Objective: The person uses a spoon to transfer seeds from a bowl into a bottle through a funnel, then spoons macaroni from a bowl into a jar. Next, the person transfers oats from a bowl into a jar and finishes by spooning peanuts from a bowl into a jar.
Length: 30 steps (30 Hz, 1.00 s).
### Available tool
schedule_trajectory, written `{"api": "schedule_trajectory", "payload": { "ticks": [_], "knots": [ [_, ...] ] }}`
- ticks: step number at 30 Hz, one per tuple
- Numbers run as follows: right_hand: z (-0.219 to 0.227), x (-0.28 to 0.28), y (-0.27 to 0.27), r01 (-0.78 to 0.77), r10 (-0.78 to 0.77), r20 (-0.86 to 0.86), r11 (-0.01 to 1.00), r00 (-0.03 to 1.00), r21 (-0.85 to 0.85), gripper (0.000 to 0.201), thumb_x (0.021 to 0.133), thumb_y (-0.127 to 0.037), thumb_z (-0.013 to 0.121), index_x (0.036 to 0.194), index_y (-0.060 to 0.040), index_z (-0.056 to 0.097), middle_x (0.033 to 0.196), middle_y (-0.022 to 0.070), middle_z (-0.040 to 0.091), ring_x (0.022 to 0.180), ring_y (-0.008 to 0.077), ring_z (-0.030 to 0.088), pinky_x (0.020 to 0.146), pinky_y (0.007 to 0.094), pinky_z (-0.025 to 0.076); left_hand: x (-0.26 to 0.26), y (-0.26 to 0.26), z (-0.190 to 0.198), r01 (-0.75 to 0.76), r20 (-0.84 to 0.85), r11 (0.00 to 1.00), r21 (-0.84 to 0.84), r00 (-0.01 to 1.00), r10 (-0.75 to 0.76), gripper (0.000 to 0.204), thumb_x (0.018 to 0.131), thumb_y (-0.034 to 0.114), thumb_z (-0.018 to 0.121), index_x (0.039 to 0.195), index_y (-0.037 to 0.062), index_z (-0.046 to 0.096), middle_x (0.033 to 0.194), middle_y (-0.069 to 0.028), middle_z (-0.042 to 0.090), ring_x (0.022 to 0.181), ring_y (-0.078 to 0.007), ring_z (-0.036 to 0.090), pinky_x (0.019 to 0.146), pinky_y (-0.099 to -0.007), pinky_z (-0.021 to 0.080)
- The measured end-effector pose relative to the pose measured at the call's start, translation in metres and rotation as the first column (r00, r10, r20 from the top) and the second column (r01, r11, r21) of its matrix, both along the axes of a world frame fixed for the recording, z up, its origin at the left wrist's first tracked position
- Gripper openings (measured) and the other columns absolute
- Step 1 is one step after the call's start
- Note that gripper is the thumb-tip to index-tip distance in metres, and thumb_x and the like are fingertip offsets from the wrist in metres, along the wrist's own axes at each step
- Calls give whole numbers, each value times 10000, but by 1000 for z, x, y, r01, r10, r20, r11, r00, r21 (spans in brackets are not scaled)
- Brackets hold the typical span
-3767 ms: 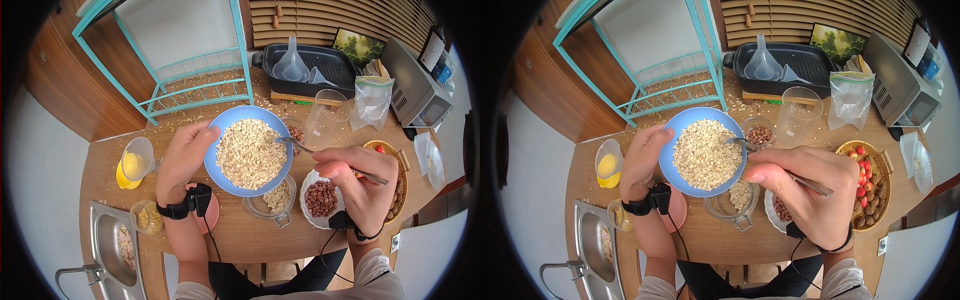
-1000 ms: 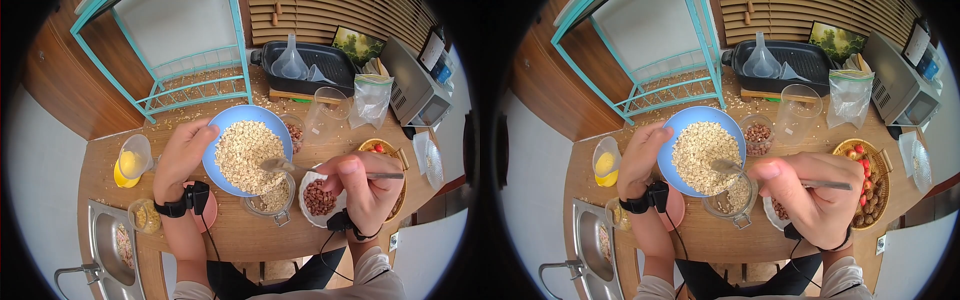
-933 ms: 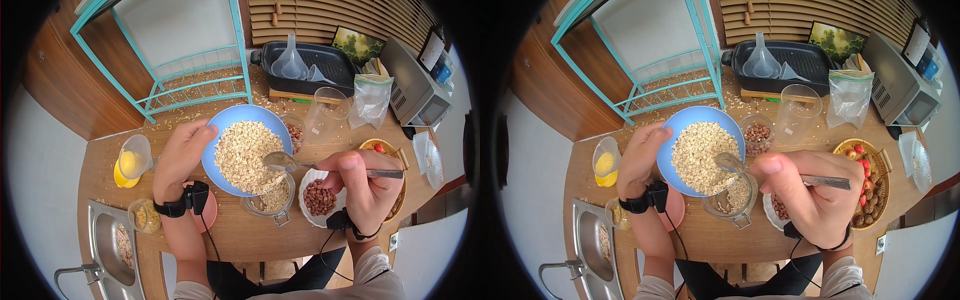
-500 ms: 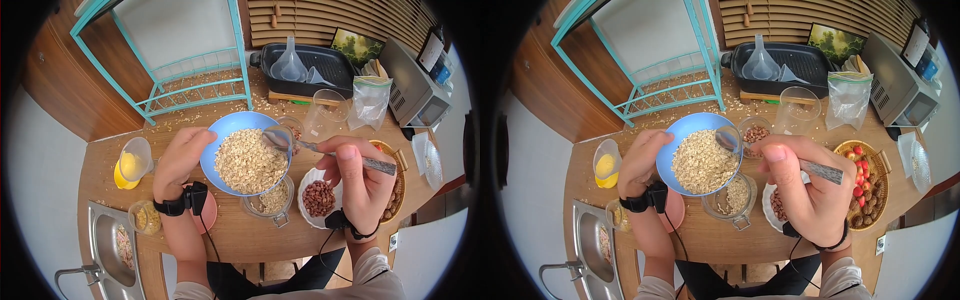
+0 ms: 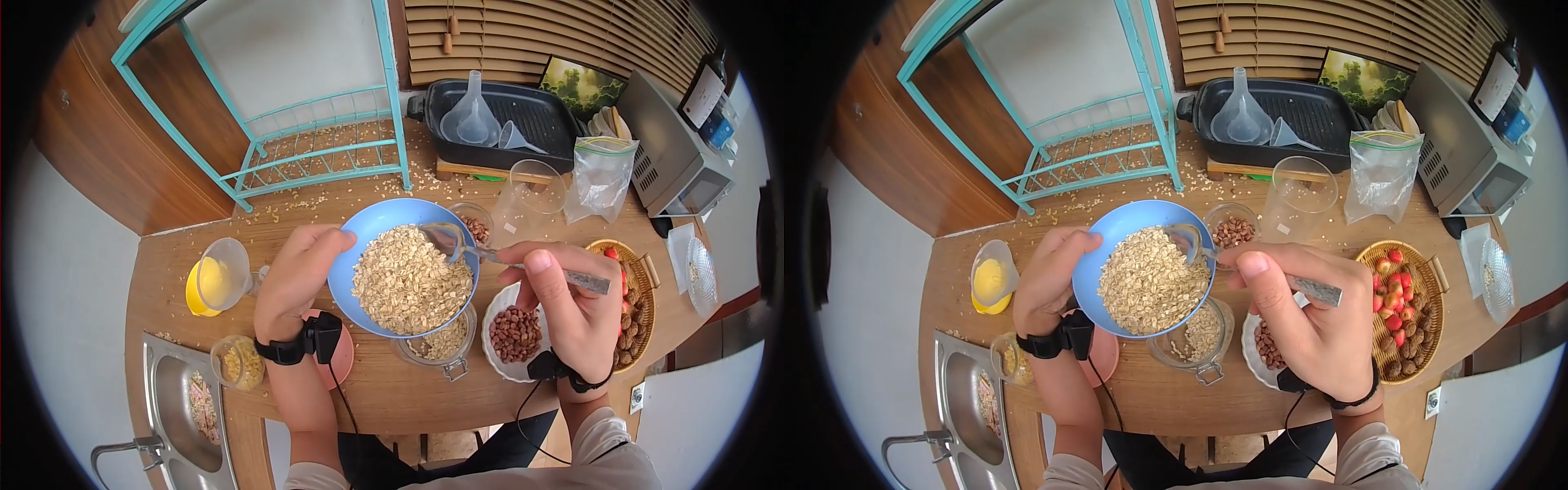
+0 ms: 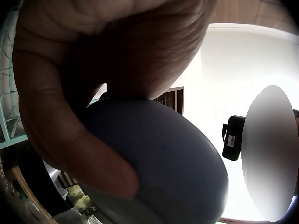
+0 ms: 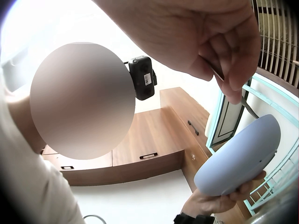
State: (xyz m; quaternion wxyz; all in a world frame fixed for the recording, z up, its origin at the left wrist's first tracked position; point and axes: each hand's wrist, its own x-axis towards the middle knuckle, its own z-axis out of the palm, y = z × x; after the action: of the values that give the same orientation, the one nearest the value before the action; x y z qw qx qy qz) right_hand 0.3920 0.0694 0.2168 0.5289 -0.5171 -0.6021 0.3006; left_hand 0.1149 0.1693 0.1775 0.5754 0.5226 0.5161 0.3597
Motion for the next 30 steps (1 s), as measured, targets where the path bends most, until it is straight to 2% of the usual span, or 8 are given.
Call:
{"api": "schedule_trajectory", "payload": {
  "ticks": [7, 11, 17, 19, 25, 27, 30],
  "knots": [
    [3, -3, -3, -69, 68, -9, 995, 998, -78, 211, 959, -164, 646, 961, 14, 759, 773, 87, 739, 625, 118, 673, 583, 237, 518, 5, 0, 1, -35, 15, 999, -13, 999, 35, 274, 935, 225, 584, 844, -10, 688, 763, -10, 654, 675, -71, 547, 609, -244, 418],
    [2, -5, -3, -124, 125, 63, 992, 990, -23, 168, 945, -116, 658, 970, 19, 755, 773, 89, 740, 661, 119, 696, 602, 247, 537, 6, 1, -1, -25, 5, 1000, -4, 1000, 25, 277, 939, 237, 579, 854, -2, 690, 760, -3, 654, 666, -61, 542, 585, -236, 406],
    [0, -12, 2, -169, 161, -81, 980, 984, -109, 163, 952, -84, 642, 989, 39, 741, 819, 100, 745, 685, 118, 699, 635, 249, 558, 7, -1, -2, 34, -48, 999, 23, 998, -33, 289, 946, 258, 575, 888, 2, 697, 761, 20, 638, 667, -45, 523, 574, -224, 387],
    [-2, -11, 4, -199, 167, -224, 971, 960, -130, 189, 973, -97, 620, 1002, 53, 730, 849, 111, 741, 719, 118, 694, 657, 250, 564, 6, -1, -1, 64, -59, 997, 30, 996, -62, 291, 948, 260, 575, 900, 1, 698, 762, 25, 633, 667, -43, 518, 575, -223, 386],
    [4, -3, 2, -212, 171, -264, 968, 949, -134, 204, 992, -107, 597, 1019, 53, 720, 844, 105, 731, 726, 117, 678, 661, 249, 560, -3, -2, 1, 19, -85, 997, 78, 996, -13, 294, 954, 263, 582, 921, -5, 699, 783, 24, 638, 681, -45, 526, 592, -225, 402],
    [7, -1, -1, -205, 164, -273, 970, 948, -132, 201, 991, -105, 598, 1012, 53, 720, 843, 105, 731, 722, 116, 676, 658, 247, 558, -4, -4, 5, -9, -16, 1000, 25, 1000, 9, 289, 955, 260, 587, 921, -3, 700, 795, 20, 646, 701, -47, 540, 611, -226, 414],
    [9, 0, -7, -195, 155, -289, 974, 945, -117, 193, 988, -97, 596, 997, 51, 719, 837, 105, 729, 713, 113, 672, 652, 244, 554, -12, -2, 0, -26, -22, 998, 60, 999, 28, 276, 956, 250, 590, 918, 1, 701, 806, 15, 656, 712, -48, 555, 616, -223, 422]
  ]
}}
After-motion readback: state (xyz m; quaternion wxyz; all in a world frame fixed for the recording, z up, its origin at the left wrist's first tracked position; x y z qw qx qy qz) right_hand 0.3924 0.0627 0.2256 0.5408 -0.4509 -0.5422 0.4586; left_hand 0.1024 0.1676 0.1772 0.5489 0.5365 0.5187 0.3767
